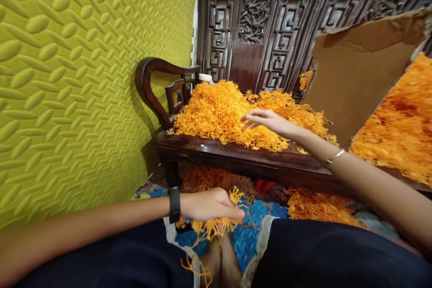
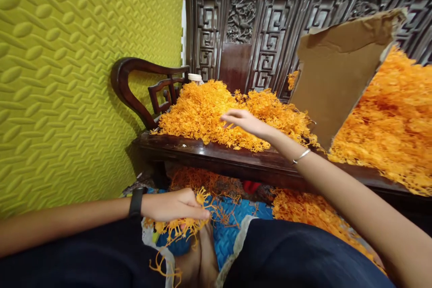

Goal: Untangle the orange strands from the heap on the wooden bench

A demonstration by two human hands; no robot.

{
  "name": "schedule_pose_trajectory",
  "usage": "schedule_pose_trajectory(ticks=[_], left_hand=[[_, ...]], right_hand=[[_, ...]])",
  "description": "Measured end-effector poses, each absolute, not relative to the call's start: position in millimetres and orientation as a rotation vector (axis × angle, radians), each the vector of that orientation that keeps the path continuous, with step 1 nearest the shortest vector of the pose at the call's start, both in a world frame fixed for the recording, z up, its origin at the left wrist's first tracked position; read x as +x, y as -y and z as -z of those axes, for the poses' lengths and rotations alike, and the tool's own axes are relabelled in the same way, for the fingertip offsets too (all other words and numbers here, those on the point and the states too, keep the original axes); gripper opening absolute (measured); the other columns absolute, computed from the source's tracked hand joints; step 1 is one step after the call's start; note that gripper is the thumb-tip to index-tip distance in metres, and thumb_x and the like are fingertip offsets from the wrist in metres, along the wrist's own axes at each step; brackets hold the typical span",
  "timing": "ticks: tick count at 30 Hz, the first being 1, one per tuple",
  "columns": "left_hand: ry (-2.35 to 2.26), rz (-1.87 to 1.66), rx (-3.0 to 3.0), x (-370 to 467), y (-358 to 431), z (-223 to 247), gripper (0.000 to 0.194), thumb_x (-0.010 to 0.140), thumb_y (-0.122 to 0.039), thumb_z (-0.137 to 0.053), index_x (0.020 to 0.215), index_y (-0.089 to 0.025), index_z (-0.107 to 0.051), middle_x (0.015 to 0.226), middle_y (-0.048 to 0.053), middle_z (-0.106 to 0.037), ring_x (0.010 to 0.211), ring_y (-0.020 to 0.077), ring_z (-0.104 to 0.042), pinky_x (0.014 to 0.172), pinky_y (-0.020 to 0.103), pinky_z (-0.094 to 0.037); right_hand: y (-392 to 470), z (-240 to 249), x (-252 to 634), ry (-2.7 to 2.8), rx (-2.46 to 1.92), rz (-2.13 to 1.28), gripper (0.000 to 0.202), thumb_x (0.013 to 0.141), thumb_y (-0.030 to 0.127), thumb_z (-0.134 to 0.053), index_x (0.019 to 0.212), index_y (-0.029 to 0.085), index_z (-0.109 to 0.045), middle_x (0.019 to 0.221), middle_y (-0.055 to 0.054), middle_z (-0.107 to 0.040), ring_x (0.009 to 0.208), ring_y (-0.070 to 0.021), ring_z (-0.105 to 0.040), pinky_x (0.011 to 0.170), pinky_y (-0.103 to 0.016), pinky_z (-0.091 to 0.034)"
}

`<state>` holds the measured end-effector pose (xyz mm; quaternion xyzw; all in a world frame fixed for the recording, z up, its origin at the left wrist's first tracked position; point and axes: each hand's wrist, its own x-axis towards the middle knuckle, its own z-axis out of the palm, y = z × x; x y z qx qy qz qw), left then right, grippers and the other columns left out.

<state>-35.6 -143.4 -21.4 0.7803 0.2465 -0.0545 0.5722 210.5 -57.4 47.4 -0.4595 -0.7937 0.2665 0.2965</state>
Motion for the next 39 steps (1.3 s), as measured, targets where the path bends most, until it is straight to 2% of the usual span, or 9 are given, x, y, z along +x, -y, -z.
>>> schedule_pose_trajectory(ticks=[2,4,7,12,16,22,30,34,39], left_hand=[[-0.578,0.13,1.837,-35.6,142.4,22.5,0.054,0.079,-0.06,-0.044,0.049,-0.017,-0.034,0.044,-0.006,-0.033,0.039,0.0042,-0.025,0.04,0.022,-0.02],[-0.508,0.095,1.848,-34.4,141.2,26.1,0.051,0.08,-0.057,-0.046,0.05,-0.016,-0.037,0.045,-0.006,-0.033,0.042,0.0047,-0.028,0.042,0.021,-0.022],[-0.366,0.025,1.848,-32.2,139.6,34.5,0.043,0.077,-0.051,-0.054,0.055,-0.016,-0.042,0.049,-0.006,-0.039,0.048,0.0062,-0.034,0.048,0.02,-0.029],[-0.337,-0.024,1.901,-32.9,137.3,43.4,0.043,0.075,-0.051,-0.057,0.055,-0.016,-0.045,0.053,-0.005,-0.042,0.055,0.0081,-0.037,0.052,0.021,-0.03],[-0.423,0.144,1.914,-36.3,137.1,39.8,0.052,0.08,-0.059,-0.043,0.051,-0.016,-0.04,0.049,-0.004,-0.038,0.048,0.0073,-0.032,0.046,0.022,-0.026],[-0.423,0.191,1.96,-37.3,141.0,25.2,0.058,0.08,-0.065,-0.036,0.05,-0.016,-0.038,0.045,-0.004,-0.04,0.042,0.006,-0.033,0.042,0.021,-0.026],[-0.273,0.204,2.027,-35.9,148.9,10.7,0.057,0.084,-0.061,-0.033,0.049,-0.017,-0.038,0.045,-0.004,-0.043,0.043,0.0058,-0.037,0.045,0.02,-0.029],[-0.335,0.224,2.032,-44.7,143.5,17.4,0.058,0.085,-0.061,-0.033,0.047,-0.017,-0.037,0.042,-0.004,-0.039,0.041,0.0056,-0.032,0.045,0.021,-0.027],[-0.441,0.07,1.897,-41.6,139.0,17.0,0.057,0.08,-0.064,-0.039,0.048,-0.017,-0.033,0.045,-0.006,-0.029,0.043,0.0053,-0.025,0.043,0.023,-0.021]], right_hand=[[89.1,-41.1,181.0,2.416,-1.086,-1.054,0.054,0.088,0.056,-0.03,0.094,0.013,-0.061,0.093,-0.01,-0.064,0.082,-0.0162,-0.06,0.078,-0.032,-0.048],[120.0,-29.4,157.4,2.709,-1.01,-1.275,0.053,0.083,0.059,-0.041,0.093,0.011,-0.06,0.083,-0.007,-0.063,0.071,-0.0129,-0.057,0.066,-0.025,-0.046],[153.8,-11.8,139.0,2.961,-1.01,-1.121,0.049,0.083,0.057,-0.044,0.082,0.011,-0.06,0.064,0.0,-0.053,0.052,-0.0073,-0.043,0.048,-0.019,-0.034],[169.7,-6.4,143.7,2.998,-0.963,-0.797,0.042,0.091,0.047,-0.036,0.08,0.013,-0.059,0.063,0.001,-0.05,0.052,-0.0064,-0.038,0.051,-0.02,-0.029],[167.6,-8.7,157.8,3.07,-0.96,-0.749,0.04,0.092,0.038,-0.035,0.076,0.012,-0.061,0.06,0.0,-0.049,0.05,-0.0071,-0.035,0.051,-0.022,-0.028],[168.2,-11.1,168.6,2.894,-1.006,-1.633,0.043,0.09,0.026,-0.03,0.069,0.01,-0.064,0.055,0.001,-0.046,0.05,-0.0077,-0.042,0.053,-0.02,-0.035],[170.6,-30.5,180.8,2.901,-0.995,-1.967,0.058,0.094,0.042,-0.025,0.056,0.011,-0.058,0.056,-0.002,-0.05,0.052,-0.0083,-0.043,0.055,-0.02,-0.038],[167.1,-28.6,213.2,2.866,-1.253,-1.618,0.056,0.092,0.047,-0.029,0.071,0.012,-0.066,0.056,0.0,-0.049,0.051,-0.0087,-0.04,0.053,-0.021,-0.035],[132.8,-23.9,237.7,2.443,-1.598,-0.53,0.049,0.089,0.054,-0.032,0.083,0.014,-0.061,0.071,-0.004,-0.055,0.063,-0.0134,-0.047,0.063,-0.025,-0.036]])
